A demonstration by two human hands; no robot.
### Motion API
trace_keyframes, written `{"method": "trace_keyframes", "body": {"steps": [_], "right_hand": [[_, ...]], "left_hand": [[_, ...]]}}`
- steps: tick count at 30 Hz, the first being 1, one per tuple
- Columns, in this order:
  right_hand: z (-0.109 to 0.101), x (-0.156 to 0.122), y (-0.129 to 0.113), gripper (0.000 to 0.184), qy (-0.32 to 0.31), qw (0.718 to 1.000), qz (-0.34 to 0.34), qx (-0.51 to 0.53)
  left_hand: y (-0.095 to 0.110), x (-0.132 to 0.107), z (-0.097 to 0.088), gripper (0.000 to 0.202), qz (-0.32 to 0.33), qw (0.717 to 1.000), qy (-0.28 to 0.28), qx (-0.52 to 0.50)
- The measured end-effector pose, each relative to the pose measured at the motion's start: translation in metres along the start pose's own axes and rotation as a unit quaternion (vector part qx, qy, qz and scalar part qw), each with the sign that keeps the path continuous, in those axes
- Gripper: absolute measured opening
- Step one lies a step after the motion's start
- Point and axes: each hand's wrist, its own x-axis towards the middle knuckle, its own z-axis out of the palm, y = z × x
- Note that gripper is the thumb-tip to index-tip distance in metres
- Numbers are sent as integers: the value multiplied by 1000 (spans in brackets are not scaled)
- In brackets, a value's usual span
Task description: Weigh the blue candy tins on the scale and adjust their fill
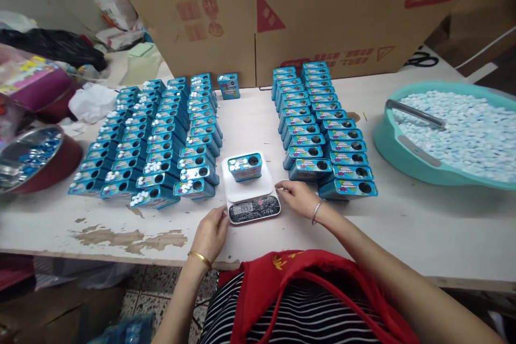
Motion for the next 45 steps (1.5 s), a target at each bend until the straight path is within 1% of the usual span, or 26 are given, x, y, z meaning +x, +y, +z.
{"method": "trace_keyframes", "body": {"steps": [2,4,7,9,12,15,17,19,22,25,27,33,35,37,39,41,43,45], "right_hand": [[-10,-3,-9,21,16,1000,-1,-14],[-23,-3,-25,19,23,999,-23,-16],[-41,7,-61,18,37,995,-87,-24],[-48,20,-87,17,47,989,-126,-60],[-50,42,-117,15,38,975,-153,-159],[-45,57,-130,14,25,958,-157,-237],[-42,62,-131,18,27,953,-164,-253],[-41,64,-129,21,36,954,-171,-244],[-41,62,-124,28,52,964,-176,-191],[-40,59,-118,34,58,974,-188,-113],[-40,58,-116,32,68,978,-187,-66],[-43,59,-114,18,140,976,-168,17],[-43,60,-113,15,146,973,-178,18],[-40,61,-114,14,143,971,-191,-2],[-36,61,-116,16,135,969,-204,-29],[-34,59,-119,18,132,966,-216,-47],[-41,54,-119,20,148,960,-231,-50],[-61,50,-110,20,192,949,-245,-49]], "left_hand": [[5,0,-5,29,16,999,39,-8],[14,4,-11,30,48,995,83,-15],[29,13,-24,32,102,985,140,-8],[37,21,-31,32,128,978,167,2],[46,33,-38,31,153,971,183,12],[50,43,-37,35,171,964,195,56],[51,49,-34,40,172,959,198,104],[52,53,-29,46,169,955,196,145],[54,58,-23,47,181,947,195,178],[59,62,-17,46,194,945,189,185],[65,66,-14,45,197,945,180,187],[80,80,-6,42,211,947,155,187],[81,82,-6,42,211,947,162,179],[79,80,-8,43,206,946,187,165],[75,77,-11,44,197,946,212,146],[70,71,-15,43,186,949,222,126],[65,63,-19,42,176,953,220,111],[61,53,-23,42,170,956,220,94]]}}
